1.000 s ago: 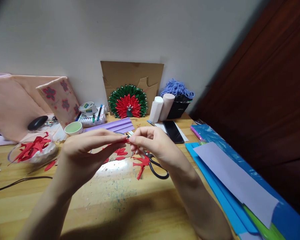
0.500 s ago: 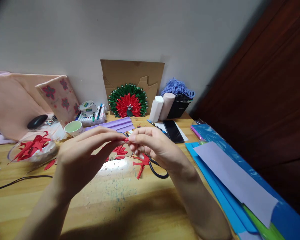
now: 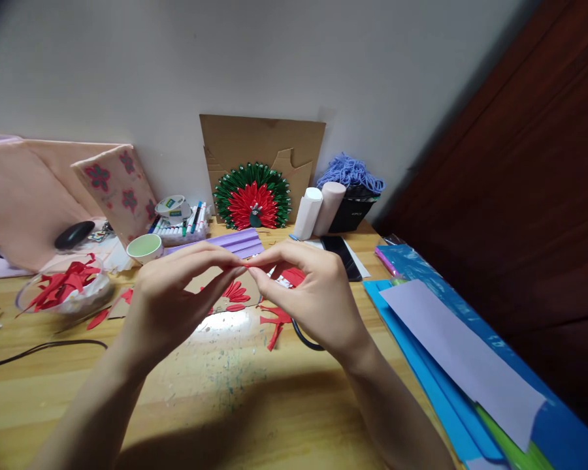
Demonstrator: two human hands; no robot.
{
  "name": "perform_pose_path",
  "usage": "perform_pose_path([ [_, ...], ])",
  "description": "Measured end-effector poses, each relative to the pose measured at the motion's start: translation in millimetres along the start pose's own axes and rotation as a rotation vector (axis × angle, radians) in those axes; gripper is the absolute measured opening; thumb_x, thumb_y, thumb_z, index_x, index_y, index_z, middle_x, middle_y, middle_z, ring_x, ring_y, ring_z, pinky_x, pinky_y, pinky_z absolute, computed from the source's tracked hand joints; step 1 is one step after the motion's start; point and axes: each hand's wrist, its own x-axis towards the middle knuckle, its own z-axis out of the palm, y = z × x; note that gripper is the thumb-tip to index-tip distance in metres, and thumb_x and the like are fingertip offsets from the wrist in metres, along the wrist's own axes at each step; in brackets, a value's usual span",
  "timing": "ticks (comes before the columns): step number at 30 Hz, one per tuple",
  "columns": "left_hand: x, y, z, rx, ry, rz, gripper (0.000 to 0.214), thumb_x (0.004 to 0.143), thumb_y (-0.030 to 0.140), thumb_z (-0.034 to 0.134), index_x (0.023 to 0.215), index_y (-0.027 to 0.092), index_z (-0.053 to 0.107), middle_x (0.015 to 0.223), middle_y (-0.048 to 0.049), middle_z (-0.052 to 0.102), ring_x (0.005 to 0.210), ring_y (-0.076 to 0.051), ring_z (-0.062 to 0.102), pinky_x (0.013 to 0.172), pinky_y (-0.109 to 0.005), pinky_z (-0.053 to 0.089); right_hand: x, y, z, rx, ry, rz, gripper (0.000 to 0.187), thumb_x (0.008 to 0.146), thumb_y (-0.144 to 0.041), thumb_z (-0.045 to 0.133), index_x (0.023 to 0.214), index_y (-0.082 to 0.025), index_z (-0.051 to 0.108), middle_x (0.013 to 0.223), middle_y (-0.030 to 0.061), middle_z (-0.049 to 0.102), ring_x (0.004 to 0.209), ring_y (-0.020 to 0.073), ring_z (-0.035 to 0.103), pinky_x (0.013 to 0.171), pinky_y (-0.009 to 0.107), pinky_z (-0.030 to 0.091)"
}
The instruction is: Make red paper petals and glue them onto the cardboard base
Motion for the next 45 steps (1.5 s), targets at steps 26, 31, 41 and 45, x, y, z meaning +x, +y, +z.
perform_pose_path([
  [26, -3, -35, 11.2, 0.066, -0.091, -0.014, 0.013, 0.085, 0.014, 0.055, 0.088, 0.013, 0.068, 0.079, -0.0062, 0.068, 0.067, -0.013, 0.06, 0.061, -0.025, 0.048, 20, 41, 12, 0.106, -0.019, 0.125, 0.008, 0.072, -0.024, 0.069, 0.075, -0.016, 0.07, 0.072, 0.0024, 0.071, 0.065, 0.0143, 0.066, 0.061, 0.024, 0.053],
  [31, 1, -33, 8.6, 0.002, -0.115, -0.131, 0.016, 0.086, 0.016, 0.054, 0.096, 0.013, 0.067, 0.09, -0.009, 0.069, 0.081, -0.017, 0.063, 0.072, -0.031, 0.051, 20, 42, 14, 0.083, 0.019, 0.086, 0.009, 0.073, -0.025, 0.068, 0.075, -0.016, 0.07, 0.072, 0.0032, 0.071, 0.066, 0.0151, 0.066, 0.062, 0.026, 0.054],
  [41, 5, -29, 9.9, -0.611, -0.001, -0.673, 0.021, 0.074, 0.035, 0.07, 0.079, 0.015, 0.072, 0.073, -0.0053, 0.071, 0.069, -0.015, 0.065, 0.067, -0.027, 0.054, 18, 33, 17, 0.113, 0.081, -0.029, 0.011, 0.075, -0.025, 0.069, 0.082, -0.017, 0.071, 0.081, 0.0047, 0.071, 0.077, 0.0171, 0.067, 0.073, 0.032, 0.056],
  [45, 5, -28, 9.1, -0.624, 0.008, -0.684, 0.021, 0.074, 0.034, 0.07, 0.082, 0.015, 0.072, 0.073, -0.0052, 0.07, 0.069, -0.014, 0.064, 0.066, -0.026, 0.053, 18, 31, 18, 0.138, 0.051, 0.031, 0.015, 0.073, -0.027, 0.072, 0.084, -0.016, 0.071, 0.084, 0.0053, 0.072, 0.077, 0.0173, 0.068, 0.073, 0.031, 0.057],
])
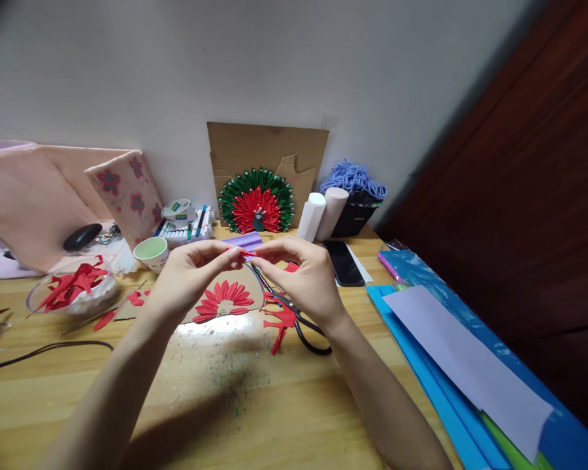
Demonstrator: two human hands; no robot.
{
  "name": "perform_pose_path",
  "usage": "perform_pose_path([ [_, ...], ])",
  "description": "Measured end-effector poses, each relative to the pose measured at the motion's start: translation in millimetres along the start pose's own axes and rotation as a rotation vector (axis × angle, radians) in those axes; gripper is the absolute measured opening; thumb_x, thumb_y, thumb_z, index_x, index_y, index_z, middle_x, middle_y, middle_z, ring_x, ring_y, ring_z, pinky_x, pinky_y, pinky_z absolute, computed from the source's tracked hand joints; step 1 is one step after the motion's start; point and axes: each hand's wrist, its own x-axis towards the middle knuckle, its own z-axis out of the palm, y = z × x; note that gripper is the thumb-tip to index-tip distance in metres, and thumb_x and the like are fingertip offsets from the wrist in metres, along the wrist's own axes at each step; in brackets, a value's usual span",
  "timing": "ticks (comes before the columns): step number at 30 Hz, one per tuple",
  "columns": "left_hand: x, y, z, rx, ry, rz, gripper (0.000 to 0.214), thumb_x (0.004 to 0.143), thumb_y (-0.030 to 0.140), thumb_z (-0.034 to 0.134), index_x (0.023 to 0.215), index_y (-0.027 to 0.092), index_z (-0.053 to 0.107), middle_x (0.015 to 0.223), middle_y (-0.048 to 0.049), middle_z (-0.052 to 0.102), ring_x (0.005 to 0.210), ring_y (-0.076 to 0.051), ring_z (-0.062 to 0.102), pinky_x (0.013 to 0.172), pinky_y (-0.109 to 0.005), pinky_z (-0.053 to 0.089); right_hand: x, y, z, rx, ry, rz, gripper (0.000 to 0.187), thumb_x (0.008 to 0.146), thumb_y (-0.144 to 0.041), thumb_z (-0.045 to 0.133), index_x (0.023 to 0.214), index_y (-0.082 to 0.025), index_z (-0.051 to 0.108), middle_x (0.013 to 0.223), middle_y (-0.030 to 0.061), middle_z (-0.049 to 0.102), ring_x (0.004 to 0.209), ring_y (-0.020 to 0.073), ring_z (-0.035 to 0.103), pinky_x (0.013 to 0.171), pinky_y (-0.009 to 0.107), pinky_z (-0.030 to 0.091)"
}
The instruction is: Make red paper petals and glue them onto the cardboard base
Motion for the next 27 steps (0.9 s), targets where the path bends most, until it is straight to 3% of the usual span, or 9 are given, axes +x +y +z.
perform_pose_path([
  [9, -2, 2, 2.4, -0.007, 0.024, 0.003, 0.02, 0.073, 0.033, 0.07, 0.078, 0.014, 0.07, 0.071, -0.004, 0.069, 0.067, -0.013, 0.063, 0.064, -0.023, 0.051, 1, 4, 0, 0.03, 0.0, 0.039, 0.014, 0.074, -0.028, 0.07, 0.08, -0.016, 0.071, 0.078, 0.0042, 0.073, 0.07, 0.0163, 0.068, 0.068, 0.029, 0.057],
  [23, -6, 1, 8.2, -0.04, 0.002, -0.035, 0.022, 0.075, 0.036, 0.069, 0.08, 0.015, 0.068, 0.075, -0.0041, 0.07, 0.07, -0.014, 0.065, 0.066, -0.025, 0.051, -9, 1, 13, -0.347, 0.207, -0.331, 0.004, 0.085, -0.019, 0.058, 0.082, -0.019, 0.061, 0.077, 0.0035, 0.065, 0.072, 0.0156, 0.06, 0.067, 0.029, 0.049],
  [27, -5, 1, 8.0, -0.05, -0.006, -0.022, 0.019, 0.075, 0.034, 0.069, 0.076, 0.015, 0.066, 0.073, -0.003, 0.069, 0.069, -0.013, 0.064, 0.066, -0.025, 0.051, -8, 2, 13, -0.393, 0.205, -0.388, 0.004, 0.086, -0.018, 0.057, 0.082, -0.019, 0.059, 0.076, 0.0037, 0.064, 0.072, 0.0165, 0.059, 0.067, 0.031, 0.047],
])
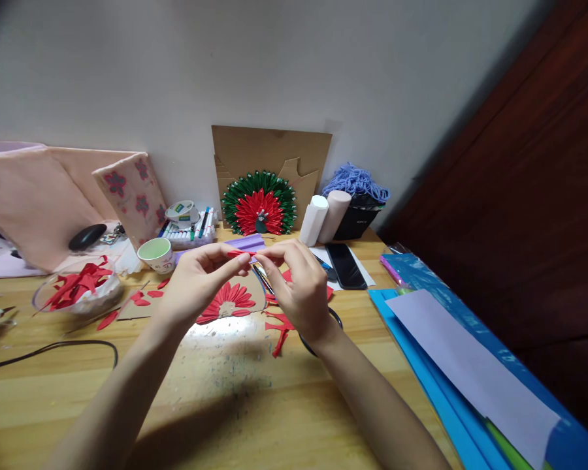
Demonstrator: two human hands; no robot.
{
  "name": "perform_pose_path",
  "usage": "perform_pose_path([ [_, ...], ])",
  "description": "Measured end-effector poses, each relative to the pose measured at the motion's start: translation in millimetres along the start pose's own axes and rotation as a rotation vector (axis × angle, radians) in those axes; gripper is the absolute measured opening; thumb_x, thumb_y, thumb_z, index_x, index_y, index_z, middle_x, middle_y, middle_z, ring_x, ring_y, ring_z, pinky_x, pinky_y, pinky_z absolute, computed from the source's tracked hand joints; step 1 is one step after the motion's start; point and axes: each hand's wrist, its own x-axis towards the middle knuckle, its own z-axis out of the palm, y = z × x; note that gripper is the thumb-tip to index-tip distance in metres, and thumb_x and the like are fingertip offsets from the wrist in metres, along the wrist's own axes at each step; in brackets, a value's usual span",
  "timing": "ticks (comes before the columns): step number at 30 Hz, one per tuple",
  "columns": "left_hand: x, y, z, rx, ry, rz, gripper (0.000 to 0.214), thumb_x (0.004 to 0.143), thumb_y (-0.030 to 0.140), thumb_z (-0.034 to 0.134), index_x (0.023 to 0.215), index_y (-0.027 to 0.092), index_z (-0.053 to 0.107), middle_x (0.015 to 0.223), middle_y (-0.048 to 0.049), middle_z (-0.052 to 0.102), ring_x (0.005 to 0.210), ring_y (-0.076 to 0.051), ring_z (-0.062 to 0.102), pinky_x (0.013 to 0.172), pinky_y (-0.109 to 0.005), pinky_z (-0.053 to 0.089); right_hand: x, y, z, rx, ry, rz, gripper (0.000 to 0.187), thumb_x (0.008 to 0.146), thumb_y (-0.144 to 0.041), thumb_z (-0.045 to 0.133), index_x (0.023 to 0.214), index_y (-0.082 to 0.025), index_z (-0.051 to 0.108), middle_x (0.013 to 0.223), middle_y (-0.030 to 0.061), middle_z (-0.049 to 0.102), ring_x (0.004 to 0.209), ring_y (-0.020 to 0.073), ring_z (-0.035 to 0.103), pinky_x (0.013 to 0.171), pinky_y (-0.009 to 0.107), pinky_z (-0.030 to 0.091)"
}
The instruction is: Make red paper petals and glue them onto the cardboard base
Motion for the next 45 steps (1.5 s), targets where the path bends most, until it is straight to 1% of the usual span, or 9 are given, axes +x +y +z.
perform_pose_path([
  [3, 1.6, -1.2, -1.5, -0.006, -0.007, 0.026, 0.02, 0.079, 0.035, 0.064, 0.074, 0.016, 0.066, 0.07, -0.0023, 0.067, 0.068, -0.013, 0.063, 0.068, -0.026, 0.051, 0.8, 1.0, -0.4, -0.002, -0.022, -0.017, 0.005, 0.086, -0.019, 0.056, 0.083, -0.02, 0.06, 0.076, 0.0033, 0.064, 0.072, 0.0168, 0.06, 0.067, 0.031, 0.047],
  [5, 2.4, -1.9, -2.1, -0.004, 0.015, 0.05, 0.021, 0.082, 0.035, 0.06, 0.074, 0.016, 0.067, 0.071, -0.0027, 0.067, 0.068, -0.013, 0.062, 0.069, -0.026, 0.051, 1.3, 1.6, -0.5, 0.006, -0.034, -0.025, 0.005, 0.086, -0.019, 0.056, 0.083, -0.02, 0.06, 0.076, 0.0034, 0.064, 0.072, 0.017, 0.06, 0.067, 0.031, 0.047],
  [9, 2.2, -1.9, -1.7, 0.017, 0.048, 0.081, 0.019, 0.081, 0.032, 0.06, 0.075, 0.015, 0.065, 0.073, -0.0036, 0.068, 0.069, -0.013, 0.062, 0.068, -0.026, 0.049, 1.9, 1.9, 0.0, 0.006, -0.059, -0.036, 0.006, 0.087, -0.02, 0.055, 0.083, -0.02, 0.06, 0.076, 0.0043, 0.064, 0.073, 0.0176, 0.06, 0.068, 0.032, 0.048],
  [14, 1.2, -1.9, 0.1, -0.008, 0.024, 0.058, 0.013, 0.079, 0.026, 0.062, 0.075, 0.014, 0.06, 0.071, -0.0025, 0.066, 0.069, -0.013, 0.063, 0.066, -0.025, 0.05, 1.5, 1.2, 1.0, 0.007, -0.058, -0.048, 0.005, 0.086, -0.018, 0.056, 0.084, -0.02, 0.06, 0.077, 0.0045, 0.064, 0.074, 0.0173, 0.059, 0.068, 0.032, 0.049],
  [21, 0.5, -0.6, 2.5, 0.005, -0.011, 0.045, 0.012, 0.078, 0.026, 0.061, 0.082, 0.014, 0.058, 0.076, -0.0021, 0.064, 0.074, -0.013, 0.062, 0.073, -0.029, 0.051, 2.3, 4.0, 0.1, 0.033, -0.077, -0.088, 0.005, 0.086, -0.016, 0.056, 0.086, -0.019, 0.06, 0.079, 0.005, 0.064, 0.075, 0.0175, 0.059, 0.07, 0.033, 0.048],
  [28, 1.2, -1.2, 1.3, -0.099, -0.008, 0.052, 0.011, 0.08, 0.026, 0.058, 0.081, 0.014, 0.057, 0.077, -0.0029, 0.065, 0.074, -0.014, 0.063, 0.073, -0.028, 0.051, 4.4, 4.4, -1.2, 0.027, -0.081, -0.121, 0.005, 0.085, -0.015, 0.057, 0.087, -0.018, 0.06, 0.079, 0.0049, 0.064, 0.075, 0.0169, 0.06, 0.071, 0.031, 0.048],
  [34, 0.2, 1.0, 4.0, -0.097, 0.023, 0.019, 0.009, 0.076, 0.022, 0.059, 0.077, 0.014, 0.054, 0.072, 0.0007, 0.06, 0.07, -0.011, 0.061, 0.07, -0.023, 0.049, 3.6, 4.2, 0.3, 0.011, -0.06, -0.203, 0.007, 0.083, -0.012, 0.059, 0.088, -0.017, 0.06, 0.078, 0.0045, 0.065, 0.074, 0.0167, 0.059, 0.068, 0.031, 0.049],
  [40, 0.0, 3.1, 4.8, -0.099, 0.04, -0.016, 0.006, 0.072, 0.018, 0.056, 0.073, 0.015, 0.05, 0.066, 0.0028, 0.054, 0.062, -0.009, 0.055, 0.064, -0.022, 0.045, 1.0, 5.7, 3.2, -0.019, -0.07, -0.287, 0.011, 0.082, -0.01, 0.06, 0.091, -0.016, 0.059, 0.081, 0.0054, 0.066, 0.078, 0.0171, 0.059, 0.071, 0.032, 0.05],
  [45, 1.7, -1.7, 5.5, -0.137, 0.037, -0.008, 0.007, 0.075, 0.019, 0.054, 0.071, 0.016, 0.049, 0.06, 0.0042, 0.05, 0.055, -0.008, 0.047, 0.055, -0.021, 0.039, -1.1, 5.5, 5.7, -0.048, -0.046, -0.313, 0.013, 0.079, -0.009, 0.063, 0.091, -0.016, 0.06, 0.081, 0.0053, 0.067, 0.077, 0.0164, 0.06, 0.071, 0.032, 0.051],
])
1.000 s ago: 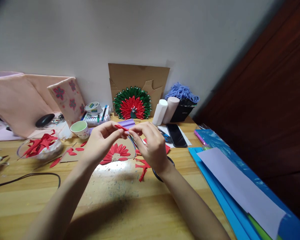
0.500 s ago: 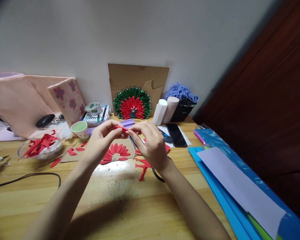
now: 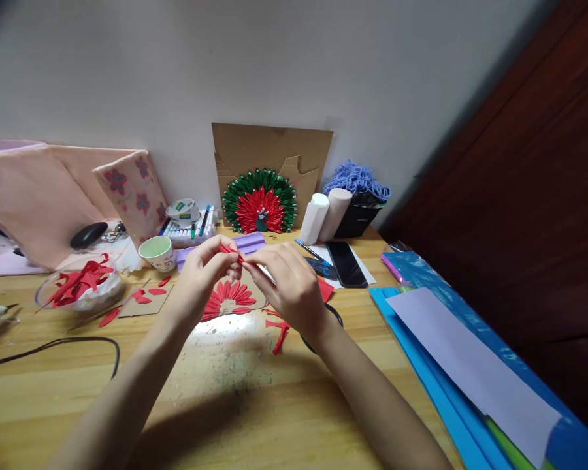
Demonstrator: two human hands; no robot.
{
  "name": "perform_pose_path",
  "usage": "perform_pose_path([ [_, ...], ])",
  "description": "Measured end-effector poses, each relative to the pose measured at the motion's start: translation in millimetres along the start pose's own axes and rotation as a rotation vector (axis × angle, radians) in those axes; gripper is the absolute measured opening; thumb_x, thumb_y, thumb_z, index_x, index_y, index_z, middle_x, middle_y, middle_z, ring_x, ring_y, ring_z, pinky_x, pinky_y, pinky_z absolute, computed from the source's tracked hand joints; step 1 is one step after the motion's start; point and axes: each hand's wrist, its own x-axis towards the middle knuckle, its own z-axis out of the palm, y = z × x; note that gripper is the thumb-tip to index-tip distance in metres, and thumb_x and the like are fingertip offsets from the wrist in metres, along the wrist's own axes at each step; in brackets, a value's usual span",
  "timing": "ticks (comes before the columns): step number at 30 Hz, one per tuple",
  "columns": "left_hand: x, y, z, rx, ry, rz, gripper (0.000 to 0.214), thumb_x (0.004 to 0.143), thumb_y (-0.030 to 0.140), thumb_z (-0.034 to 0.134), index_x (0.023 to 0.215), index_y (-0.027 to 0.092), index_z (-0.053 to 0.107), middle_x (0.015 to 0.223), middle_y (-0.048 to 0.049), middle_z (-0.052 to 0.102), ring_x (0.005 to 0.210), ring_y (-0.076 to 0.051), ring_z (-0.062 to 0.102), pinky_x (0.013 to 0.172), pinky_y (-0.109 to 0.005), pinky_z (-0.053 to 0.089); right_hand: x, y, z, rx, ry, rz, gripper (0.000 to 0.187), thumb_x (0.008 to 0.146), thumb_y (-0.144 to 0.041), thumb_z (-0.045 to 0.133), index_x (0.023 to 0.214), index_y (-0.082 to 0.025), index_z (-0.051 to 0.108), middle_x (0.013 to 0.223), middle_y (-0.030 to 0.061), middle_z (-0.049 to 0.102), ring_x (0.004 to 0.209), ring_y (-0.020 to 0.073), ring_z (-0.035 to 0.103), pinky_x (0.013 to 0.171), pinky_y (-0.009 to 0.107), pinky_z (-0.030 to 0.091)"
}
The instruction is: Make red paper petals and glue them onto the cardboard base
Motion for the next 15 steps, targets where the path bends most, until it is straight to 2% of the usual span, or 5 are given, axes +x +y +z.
perform_pose_path([
  [5, -1.9, -1.8, 4.0, 0.031, 0.012, 0.042, 0.015, 0.08, 0.022, 0.055, 0.068, 0.016, 0.049, 0.059, 0.0047, 0.047, 0.056, -0.007, 0.044, 0.055, -0.02, 0.036, -2.1, -2.4, 2.1, -0.045, 0.084, -0.011, 0.017, 0.076, -0.008, 0.066, 0.089, -0.017, 0.06, 0.078, 0.0035, 0.067, 0.071, 0.0155, 0.061, 0.067, 0.03, 0.051],
  [11, -4.6, -0.2, 7.3, 0.048, 0.014, 0.099, 0.018, 0.082, 0.029, 0.06, 0.072, 0.016, 0.053, 0.065, 0.0024, 0.056, 0.057, -0.008, 0.049, 0.054, -0.02, 0.037, -3.1, -3.0, 2.9, -0.143, 0.188, -0.023, 0.017, 0.074, -0.008, 0.067, 0.085, -0.019, 0.059, 0.071, 0.0021, 0.066, 0.065, 0.0146, 0.06, 0.062, 0.028, 0.051],
  [15, -3.7, -0.1, 4.4, 0.07, -0.012, 0.112, 0.021, 0.085, 0.032, 0.057, 0.072, 0.016, 0.058, 0.068, 0.0001, 0.059, 0.059, -0.009, 0.05, 0.056, -0.02, 0.038, -4.0, -2.0, 2.8, -0.169, 0.196, -0.03, 0.017, 0.073, -0.009, 0.068, 0.084, -0.018, 0.059, 0.07, 0.0026, 0.066, 0.064, 0.0147, 0.06, 0.06, 0.028, 0.051],
])
